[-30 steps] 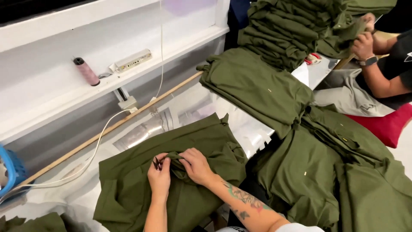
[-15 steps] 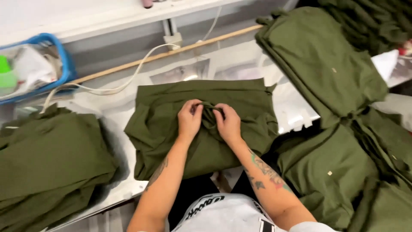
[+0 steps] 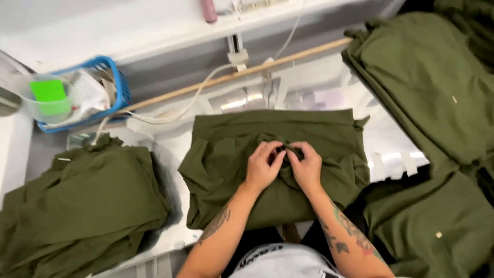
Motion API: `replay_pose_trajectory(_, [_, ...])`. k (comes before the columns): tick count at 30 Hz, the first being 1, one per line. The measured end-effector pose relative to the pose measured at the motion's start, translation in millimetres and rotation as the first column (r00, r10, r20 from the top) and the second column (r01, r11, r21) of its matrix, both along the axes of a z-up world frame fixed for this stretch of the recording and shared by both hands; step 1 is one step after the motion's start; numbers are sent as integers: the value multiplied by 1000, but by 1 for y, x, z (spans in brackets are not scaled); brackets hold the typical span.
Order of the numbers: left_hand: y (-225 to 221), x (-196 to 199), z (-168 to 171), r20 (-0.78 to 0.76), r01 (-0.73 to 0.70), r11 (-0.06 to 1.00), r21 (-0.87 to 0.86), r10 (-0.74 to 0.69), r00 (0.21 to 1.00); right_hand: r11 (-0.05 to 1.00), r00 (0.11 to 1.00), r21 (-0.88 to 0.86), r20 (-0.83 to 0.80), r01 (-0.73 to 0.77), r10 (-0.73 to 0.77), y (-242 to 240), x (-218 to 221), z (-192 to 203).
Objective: Trimming loose threads from olive green garments using small scissors in a factory setting.
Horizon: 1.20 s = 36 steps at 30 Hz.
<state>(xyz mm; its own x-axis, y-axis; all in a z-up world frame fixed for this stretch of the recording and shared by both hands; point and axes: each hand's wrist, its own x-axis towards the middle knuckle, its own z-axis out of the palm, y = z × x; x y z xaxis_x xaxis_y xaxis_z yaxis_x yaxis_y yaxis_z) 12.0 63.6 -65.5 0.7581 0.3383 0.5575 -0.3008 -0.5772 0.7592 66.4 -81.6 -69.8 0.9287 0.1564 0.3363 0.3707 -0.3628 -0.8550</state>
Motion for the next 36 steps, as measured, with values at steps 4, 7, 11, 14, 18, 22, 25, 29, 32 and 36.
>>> replay_pose_trajectory(4, [-4,16,0,-23,34,999,16,-33,999,998,1000,61,-21,5,-3,2,6,1])
replay_pose_trajectory(7, [-4,17,-3,-23,26,999,18,-26,999,996,998,80,-48,-41,45,-3,4,4])
replay_pose_trajectory(11, [-4,20,-2,31,-14,999,29,13,999,973,974,59,65,-222,218,-11,1,22])
replay_pose_trajectory(14, [-6,17,-5,11,-24,999,-46,24,1000,963,960,81,131,-258,246,-11,4,14])
replay_pose_trajectory(18, [0,29,2,59,-54,996,-70,58,997,970,960,101,195,-223,201,-6,12,14])
replay_pose_trajectory(22, [0,16,-10,-118,-155,987,-46,149,982,1000,995,11,97,3,-4,-11,1,-8])
replay_pose_trajectory(25, [-6,11,5,-206,-142,989,39,147,967,999,995,34,101,7,-11,-13,8,-6])
replay_pose_trajectory(29, [-33,-22,71,-419,-11,1000,-3,9,908,997,998,78,55,0,-4,-12,7,-3])
replay_pose_trajectory(32, [-34,-27,64,-485,118,987,104,-53,873,996,999,92,45,16,-21,-13,7,-5])
replay_pose_trajectory(36, [-26,-21,30,-450,102,955,280,36,892,992,999,121,20,25,-27,-12,6,-4])
